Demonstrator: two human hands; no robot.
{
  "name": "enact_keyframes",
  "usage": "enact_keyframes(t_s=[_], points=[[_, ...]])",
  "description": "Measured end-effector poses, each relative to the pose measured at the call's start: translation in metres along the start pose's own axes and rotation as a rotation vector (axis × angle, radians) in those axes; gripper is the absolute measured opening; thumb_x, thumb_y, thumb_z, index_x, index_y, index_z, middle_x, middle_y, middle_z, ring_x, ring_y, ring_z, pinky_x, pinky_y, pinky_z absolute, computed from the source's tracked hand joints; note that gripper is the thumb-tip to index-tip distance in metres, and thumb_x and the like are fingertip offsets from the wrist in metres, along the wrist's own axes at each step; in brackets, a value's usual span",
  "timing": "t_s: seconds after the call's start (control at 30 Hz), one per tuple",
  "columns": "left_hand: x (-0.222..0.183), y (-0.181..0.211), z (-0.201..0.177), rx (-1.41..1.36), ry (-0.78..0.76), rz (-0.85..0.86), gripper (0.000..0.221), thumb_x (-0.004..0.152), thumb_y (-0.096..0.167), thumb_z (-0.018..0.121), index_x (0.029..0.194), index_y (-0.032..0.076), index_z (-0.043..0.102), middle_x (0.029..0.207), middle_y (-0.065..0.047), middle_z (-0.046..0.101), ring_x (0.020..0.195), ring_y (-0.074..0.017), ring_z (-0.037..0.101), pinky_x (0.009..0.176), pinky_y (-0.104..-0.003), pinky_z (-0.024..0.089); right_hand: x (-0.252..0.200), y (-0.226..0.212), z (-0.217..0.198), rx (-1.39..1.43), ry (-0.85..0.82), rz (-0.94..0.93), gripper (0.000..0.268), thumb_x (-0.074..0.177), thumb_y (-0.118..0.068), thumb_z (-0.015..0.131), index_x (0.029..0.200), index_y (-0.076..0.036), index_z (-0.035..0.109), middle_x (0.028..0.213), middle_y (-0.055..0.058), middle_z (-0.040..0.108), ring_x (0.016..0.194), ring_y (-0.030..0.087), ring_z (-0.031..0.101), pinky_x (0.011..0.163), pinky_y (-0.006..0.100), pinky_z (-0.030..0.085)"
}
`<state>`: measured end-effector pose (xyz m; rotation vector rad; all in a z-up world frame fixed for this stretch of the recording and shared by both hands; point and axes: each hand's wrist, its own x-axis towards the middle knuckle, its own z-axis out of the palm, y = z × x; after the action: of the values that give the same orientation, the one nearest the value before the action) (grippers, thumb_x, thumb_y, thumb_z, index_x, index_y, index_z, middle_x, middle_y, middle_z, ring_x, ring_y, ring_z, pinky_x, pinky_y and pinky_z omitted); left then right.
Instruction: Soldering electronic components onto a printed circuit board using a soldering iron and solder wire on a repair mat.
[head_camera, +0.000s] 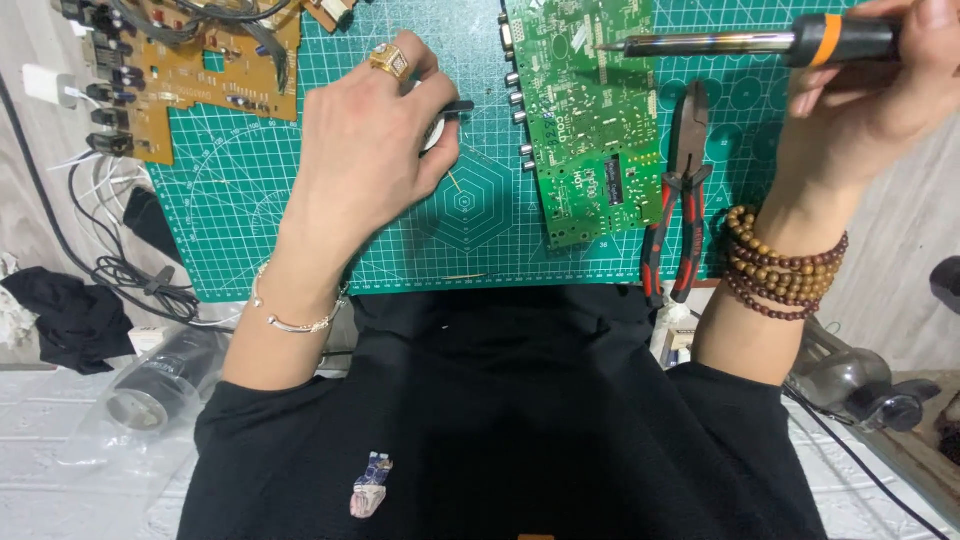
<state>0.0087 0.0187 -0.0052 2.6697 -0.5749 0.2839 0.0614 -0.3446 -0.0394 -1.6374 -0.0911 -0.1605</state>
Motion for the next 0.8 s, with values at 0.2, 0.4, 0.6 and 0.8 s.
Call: enact_keyframes(t_s=[0.2,0.4,0.6,0.8], points=[[-0.0011,0.0001,-0.0016,0.065,-0.047,0.0,0.014,0.086,0.013,0.078,0.093,0.008,0.068,0.102,-0.002,0.055,0.065,-0.0148,0.055,0.054,-0.029,0.045,0.0049,-0.0085,0.0099,0.06,0.003,-0.107,0.032,0.109,-0.033,0.054,0.104,-0.001,0.057,0.074,0.015,0.054,0.052,0.02,0.047,0.05,0.03,0.041],[-0.0027,0.0021,-0.0054,0.038,-0.136,-0.021,0.013,0.088,0.015,0.077,0.093,0.008,0.067,0.106,-0.004,0.056,0.063,-0.018,0.055,0.055,-0.031,0.046,0.007,-0.0042,0.0074,0.063,0.025,-0.123,0.035,0.107,-0.032,0.057,0.099,0.002,0.057,0.072,0.016,0.054,0.05,0.022,0.049,0.047,0.031,0.043],[-0.0019,0.0047,-0.0019,0.134,-0.097,0.022,0.016,0.088,0.016,0.075,0.094,0.008,0.063,0.105,-0.003,0.055,0.069,-0.0156,0.059,0.053,-0.028,0.045,0.0066,-0.0057,0.0089,0.062,0.026,-0.101,0.034,0.107,-0.034,0.055,0.099,0.0,0.055,0.074,0.013,0.054,0.05,0.019,0.047,0.048,0.029,0.04],[-0.0005,0.0028,0.0011,-0.002,-0.021,0.016,0.02,0.086,0.009,0.078,0.097,0.007,0.061,0.098,-0.003,0.055,0.06,-0.0138,0.053,0.051,-0.027,0.04,0.0069,-0.0022,0.0044,0.062,0.014,-0.119,0.035,0.108,-0.033,0.055,0.101,0.001,0.056,0.073,0.017,0.055,0.049,0.021,0.045,0.05,0.03,0.041]])
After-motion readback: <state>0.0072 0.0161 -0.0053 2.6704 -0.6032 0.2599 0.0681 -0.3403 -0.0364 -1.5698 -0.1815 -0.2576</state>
